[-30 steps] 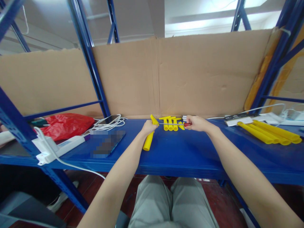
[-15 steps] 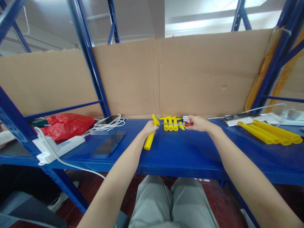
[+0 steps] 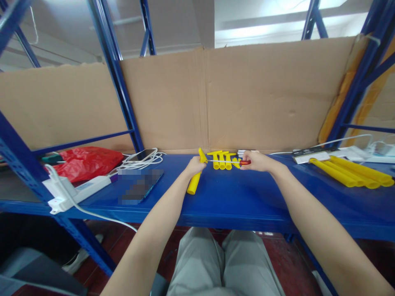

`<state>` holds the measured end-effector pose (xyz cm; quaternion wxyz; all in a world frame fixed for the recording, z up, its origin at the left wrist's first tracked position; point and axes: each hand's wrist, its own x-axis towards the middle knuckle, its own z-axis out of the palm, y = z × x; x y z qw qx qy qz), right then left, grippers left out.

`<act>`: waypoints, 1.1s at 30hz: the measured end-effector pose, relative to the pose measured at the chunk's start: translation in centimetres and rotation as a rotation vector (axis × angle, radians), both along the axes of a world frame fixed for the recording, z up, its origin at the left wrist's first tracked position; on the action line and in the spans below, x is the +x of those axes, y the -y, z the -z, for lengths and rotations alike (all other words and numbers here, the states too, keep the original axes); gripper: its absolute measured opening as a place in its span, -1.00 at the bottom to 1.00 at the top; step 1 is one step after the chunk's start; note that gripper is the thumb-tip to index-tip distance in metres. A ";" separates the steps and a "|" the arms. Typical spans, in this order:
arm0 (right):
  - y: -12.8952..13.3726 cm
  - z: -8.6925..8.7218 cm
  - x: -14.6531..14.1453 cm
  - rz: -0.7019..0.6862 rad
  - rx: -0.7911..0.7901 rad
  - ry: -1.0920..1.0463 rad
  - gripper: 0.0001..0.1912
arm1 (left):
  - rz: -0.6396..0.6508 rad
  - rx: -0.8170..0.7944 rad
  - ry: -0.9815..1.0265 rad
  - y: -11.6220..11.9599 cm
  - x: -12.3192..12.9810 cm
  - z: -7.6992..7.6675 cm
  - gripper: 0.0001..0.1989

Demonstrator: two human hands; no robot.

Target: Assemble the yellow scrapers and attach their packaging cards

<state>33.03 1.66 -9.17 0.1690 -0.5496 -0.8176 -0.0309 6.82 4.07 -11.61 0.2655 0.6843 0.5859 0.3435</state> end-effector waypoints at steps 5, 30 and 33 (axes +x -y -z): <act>-0.3 0.2 0.2 -0.017 0.015 0.018 -0.87 | -0.008 0.001 0.016 -0.2 0.0 0.1 -0.81; -0.6 0.6 0.1 -0.024 -0.053 0.003 -0.80 | -0.028 -0.010 0.021 -0.3 0.2 0.1 -0.80; -0.4 0.6 0.0 0.016 -0.006 0.025 -0.79 | -0.026 -0.013 0.009 -0.3 0.1 0.1 -0.80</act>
